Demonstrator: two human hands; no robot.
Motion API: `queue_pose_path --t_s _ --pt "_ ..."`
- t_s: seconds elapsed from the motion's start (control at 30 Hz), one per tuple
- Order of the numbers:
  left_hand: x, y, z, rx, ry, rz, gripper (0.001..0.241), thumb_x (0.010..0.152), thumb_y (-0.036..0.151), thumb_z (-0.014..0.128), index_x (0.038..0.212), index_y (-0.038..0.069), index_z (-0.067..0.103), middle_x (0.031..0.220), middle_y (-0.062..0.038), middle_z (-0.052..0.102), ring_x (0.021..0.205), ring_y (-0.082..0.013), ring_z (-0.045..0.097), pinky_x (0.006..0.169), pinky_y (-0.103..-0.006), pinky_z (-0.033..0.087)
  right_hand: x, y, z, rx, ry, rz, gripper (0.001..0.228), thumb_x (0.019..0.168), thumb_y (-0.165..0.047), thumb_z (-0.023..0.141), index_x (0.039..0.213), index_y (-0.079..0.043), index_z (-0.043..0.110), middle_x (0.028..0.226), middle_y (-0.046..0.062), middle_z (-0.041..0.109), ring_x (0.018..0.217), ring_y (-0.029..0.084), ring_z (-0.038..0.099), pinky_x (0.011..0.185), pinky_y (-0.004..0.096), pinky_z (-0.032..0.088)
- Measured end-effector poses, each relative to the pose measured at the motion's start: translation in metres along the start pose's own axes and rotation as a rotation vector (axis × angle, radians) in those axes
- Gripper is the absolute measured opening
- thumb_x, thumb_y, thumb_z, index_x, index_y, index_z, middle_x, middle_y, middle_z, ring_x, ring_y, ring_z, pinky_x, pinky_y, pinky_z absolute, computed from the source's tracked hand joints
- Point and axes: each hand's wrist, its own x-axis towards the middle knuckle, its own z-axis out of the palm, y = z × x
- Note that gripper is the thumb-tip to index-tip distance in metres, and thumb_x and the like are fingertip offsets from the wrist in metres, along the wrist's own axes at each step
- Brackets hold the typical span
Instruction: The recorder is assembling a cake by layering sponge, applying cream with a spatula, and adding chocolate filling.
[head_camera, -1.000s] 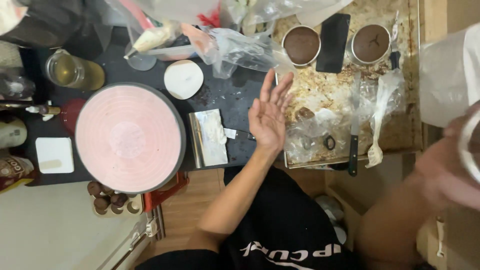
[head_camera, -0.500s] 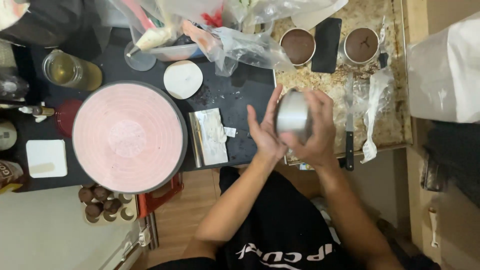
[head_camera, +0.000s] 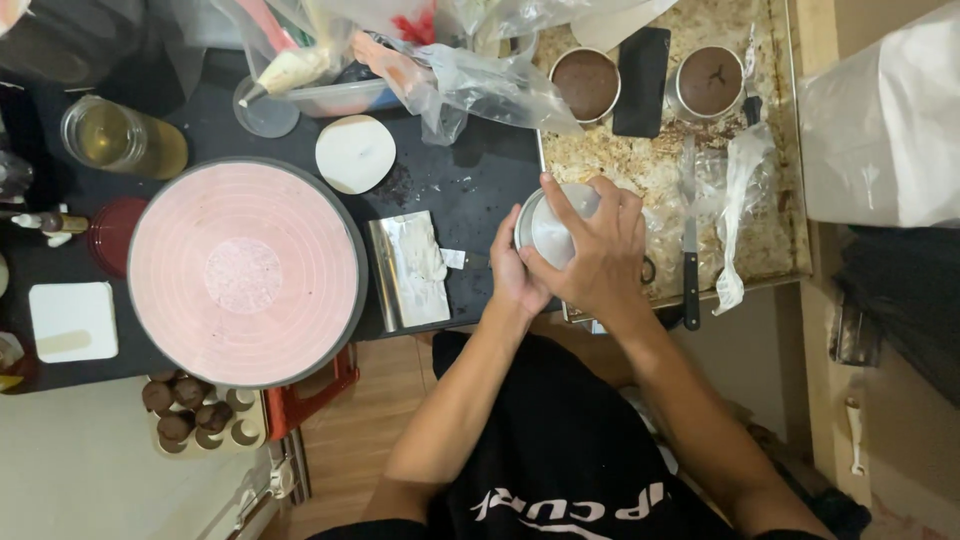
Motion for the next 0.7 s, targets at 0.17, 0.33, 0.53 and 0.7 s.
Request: queue_pose_path --t_s 0.17,0.33,0.53,0.7 --pt "0.009 0.009 -0.008 0.057 0.146 0.0 0.057 0.1 0.051 0.051 0.134 0.006 0.062 0.133 -0.014 0.066 0.122 -0.0326 0.062 0.11 -0.0496 0.047 -0.007 0.043 0.021 0.12 -0.019 0.073 0.083 0.082 -0.041 0.082 0.156 -0.018 0.053 0.136 0.022 0.049 0.121 0.041 0.044 0.104 0.054 0.041" --pt "0.018 0.03 -0.029 0.051 0.172 0.001 0.059 0.098 0.051 0.054 0.131 0.004 0.064 0.133 -0.015 0.066 0.122 -0.0334 0.063 0.111 -0.0515 0.046 0.004 0.106 0.035 0.636 -0.01 0.411 0.073 0.093 -0.04 0.061 0.16 -0.015 0.048 0.126 0.018 0.061 0.104 0.035 0.054 0.093 0.054 0.047" --pt "0.022 0.065 -0.042 0.324 0.108 0.114 0.067 0.086 0.023 0.078 0.143 0.007 0.047 0.138 -0.015 0.058 0.126 -0.0315 0.058 0.112 -0.0485 0.047 0.002 0.248 0.11 1.546 0.041 0.957 0.061 0.102 -0.056 0.042 0.142 -0.014 0.056 0.132 0.012 0.069 0.121 0.031 0.069 0.098 0.059 0.055" --pt "0.049 0.086 -0.06 1.01 0.141 0.444 0.104 0.068 0.009 0.091 0.151 0.011 0.029 0.144 -0.014 0.049 0.132 -0.028 0.051 0.112 -0.0398 0.044 0.008 0.274 0.13 1.543 -0.223 1.353 0.072 0.094 -0.071 0.034 0.136 -0.018 0.06 0.13 0.014 0.071 0.116 0.038 0.07 0.093 0.066 0.054"
